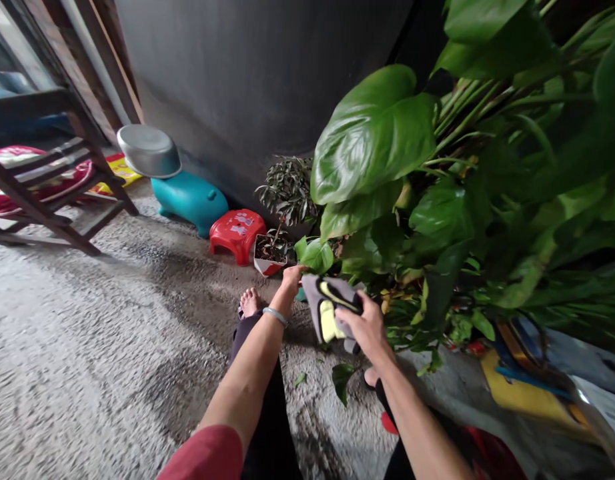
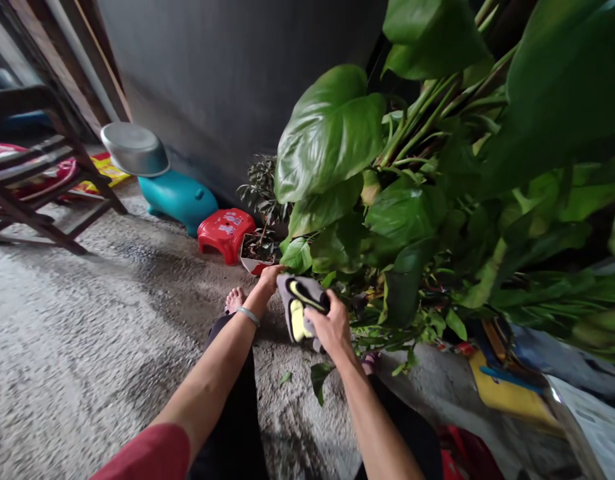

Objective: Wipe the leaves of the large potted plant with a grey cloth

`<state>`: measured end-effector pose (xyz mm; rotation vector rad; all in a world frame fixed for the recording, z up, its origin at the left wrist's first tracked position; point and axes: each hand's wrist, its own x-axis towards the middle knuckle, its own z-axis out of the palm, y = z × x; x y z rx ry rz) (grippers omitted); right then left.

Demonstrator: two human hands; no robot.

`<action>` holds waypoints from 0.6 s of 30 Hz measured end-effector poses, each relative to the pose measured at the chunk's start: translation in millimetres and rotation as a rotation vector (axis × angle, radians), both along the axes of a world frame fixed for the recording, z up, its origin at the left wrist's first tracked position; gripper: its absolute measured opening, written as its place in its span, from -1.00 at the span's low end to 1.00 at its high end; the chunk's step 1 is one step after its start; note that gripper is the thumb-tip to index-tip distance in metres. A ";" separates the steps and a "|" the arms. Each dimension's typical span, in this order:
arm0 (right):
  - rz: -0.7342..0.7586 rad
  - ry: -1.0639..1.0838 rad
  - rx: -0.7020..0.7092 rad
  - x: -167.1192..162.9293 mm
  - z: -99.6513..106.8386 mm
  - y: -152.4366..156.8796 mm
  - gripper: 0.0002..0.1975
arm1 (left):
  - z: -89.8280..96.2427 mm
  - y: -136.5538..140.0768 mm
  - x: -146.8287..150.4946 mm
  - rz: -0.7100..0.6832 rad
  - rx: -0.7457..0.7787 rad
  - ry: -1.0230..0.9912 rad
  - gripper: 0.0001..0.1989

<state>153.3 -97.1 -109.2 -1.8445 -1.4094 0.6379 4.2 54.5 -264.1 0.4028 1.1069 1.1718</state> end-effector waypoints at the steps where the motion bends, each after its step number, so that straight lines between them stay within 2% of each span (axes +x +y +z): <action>1: -0.008 0.011 0.084 1.9 10.2 1.9 -0.59 | 0.3 -0.7 1.0 -0.014 -0.016 0.020 -0.86; 3: -0.050 0.005 0.276 1.7 27.6 19.7 -0.49 | 2.2 -3.8 3.7 -0.043 -0.052 0.052 -0.87; 5: -0.093 -0.026 0.355 -3.0 30.7 43.9 -0.44 | 4.5 -7.7 5.4 -0.065 -0.060 0.065 -0.87; 6: -0.108 -0.040 0.315 -6.0 25.2 52.8 -0.46 | 5.4 -9.2 5.4 -0.069 -0.062 0.068 -0.87; 8: -0.116 -0.056 0.142 -11.0 3.1 55.8 -0.55 | 6.4 -10.3 3.6 -0.056 -0.066 0.067 -0.88; 10: -0.107 -0.052 -0.018 -12.4 -23.8 38.5 -0.63 | 6.3 -8.1 0.2 -0.016 -0.072 0.062 -0.89; 12: -0.084 -0.029 -0.081 -8.6 -42.0 11.4 -0.62 | 5.3 -3.5 -2.6 0.035 -0.071 0.045 -0.89; 15: -0.064 0.052 -0.060 8.2 -39.7 -14.1 -0.57 | 1.9 1.0 0.0 0.090 -0.067 0.003 -0.87; 18: -0.179 0.071 0.099 37.0 -17.7 -7.1 -0.47 | -4.3 -5.7 16.5 0.061 -0.065 -0.036 -0.83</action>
